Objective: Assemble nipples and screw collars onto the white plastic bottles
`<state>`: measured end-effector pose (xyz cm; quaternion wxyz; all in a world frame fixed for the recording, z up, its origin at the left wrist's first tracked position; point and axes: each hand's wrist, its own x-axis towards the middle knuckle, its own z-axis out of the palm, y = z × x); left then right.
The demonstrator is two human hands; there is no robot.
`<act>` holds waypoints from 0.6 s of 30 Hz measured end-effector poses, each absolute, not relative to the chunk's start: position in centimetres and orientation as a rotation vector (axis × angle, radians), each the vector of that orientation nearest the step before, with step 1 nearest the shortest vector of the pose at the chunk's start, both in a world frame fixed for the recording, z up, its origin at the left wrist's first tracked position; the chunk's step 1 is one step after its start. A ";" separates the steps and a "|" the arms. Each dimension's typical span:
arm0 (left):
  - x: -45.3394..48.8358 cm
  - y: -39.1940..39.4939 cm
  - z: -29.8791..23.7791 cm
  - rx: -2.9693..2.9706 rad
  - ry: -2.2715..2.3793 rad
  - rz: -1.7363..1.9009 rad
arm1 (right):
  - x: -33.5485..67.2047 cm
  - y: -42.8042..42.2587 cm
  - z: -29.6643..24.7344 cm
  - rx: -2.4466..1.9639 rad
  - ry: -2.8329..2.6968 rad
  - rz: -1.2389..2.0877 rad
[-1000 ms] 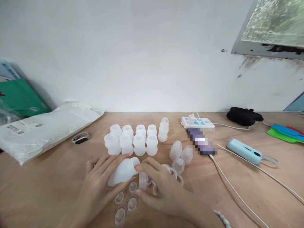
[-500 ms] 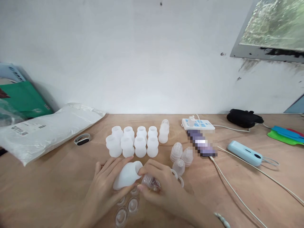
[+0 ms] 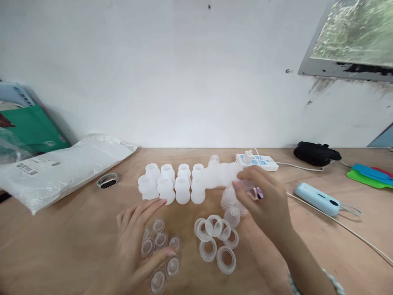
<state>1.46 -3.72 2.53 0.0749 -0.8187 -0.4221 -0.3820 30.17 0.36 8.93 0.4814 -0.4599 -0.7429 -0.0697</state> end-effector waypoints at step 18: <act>1.5 -3.9 2.6 -2.471 -1.220 -1.155 | 29.6 7.2 7.7 -1.454 -2.397 -0.137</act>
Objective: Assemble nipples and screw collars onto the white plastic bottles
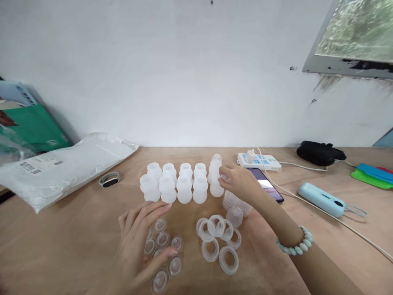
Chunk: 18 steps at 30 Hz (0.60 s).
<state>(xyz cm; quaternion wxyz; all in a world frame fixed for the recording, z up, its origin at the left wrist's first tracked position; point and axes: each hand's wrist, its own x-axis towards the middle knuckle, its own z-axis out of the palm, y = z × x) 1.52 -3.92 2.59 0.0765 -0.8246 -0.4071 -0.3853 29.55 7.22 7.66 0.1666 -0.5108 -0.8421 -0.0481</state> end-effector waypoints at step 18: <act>2.3 -4.3 2.7 -2.518 -1.242 -1.432 | 26.5 -0.8 6.2 -1.100 -2.090 0.192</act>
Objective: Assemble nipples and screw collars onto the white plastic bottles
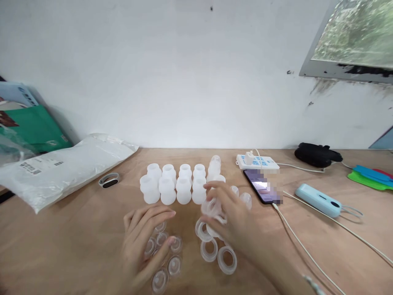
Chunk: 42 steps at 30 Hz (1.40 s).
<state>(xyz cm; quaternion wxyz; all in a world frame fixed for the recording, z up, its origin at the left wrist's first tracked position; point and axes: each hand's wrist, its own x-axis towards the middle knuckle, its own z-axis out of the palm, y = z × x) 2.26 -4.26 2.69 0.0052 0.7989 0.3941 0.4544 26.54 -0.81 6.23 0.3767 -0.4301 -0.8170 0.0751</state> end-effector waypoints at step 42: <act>4.2 -3.6 2.0 0.936 0.800 0.860 | 23.1 -4.4 2.1 -0.624 -2.121 -0.046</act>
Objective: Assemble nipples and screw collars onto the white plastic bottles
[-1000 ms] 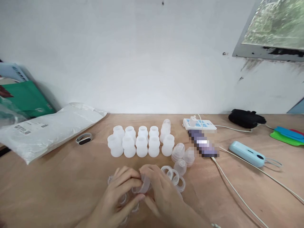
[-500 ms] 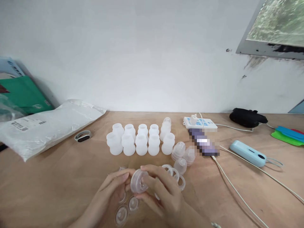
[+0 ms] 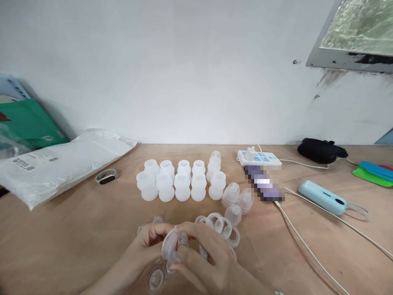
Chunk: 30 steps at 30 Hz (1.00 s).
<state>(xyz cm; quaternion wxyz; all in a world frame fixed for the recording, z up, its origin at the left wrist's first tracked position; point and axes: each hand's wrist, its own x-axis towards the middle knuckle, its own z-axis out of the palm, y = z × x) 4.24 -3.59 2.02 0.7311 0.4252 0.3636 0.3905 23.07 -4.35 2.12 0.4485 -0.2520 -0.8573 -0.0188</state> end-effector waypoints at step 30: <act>5.0 -4.5 2.4 1.056 0.849 0.833 | 22.7 -5.1 0.4 -0.647 -2.045 -0.234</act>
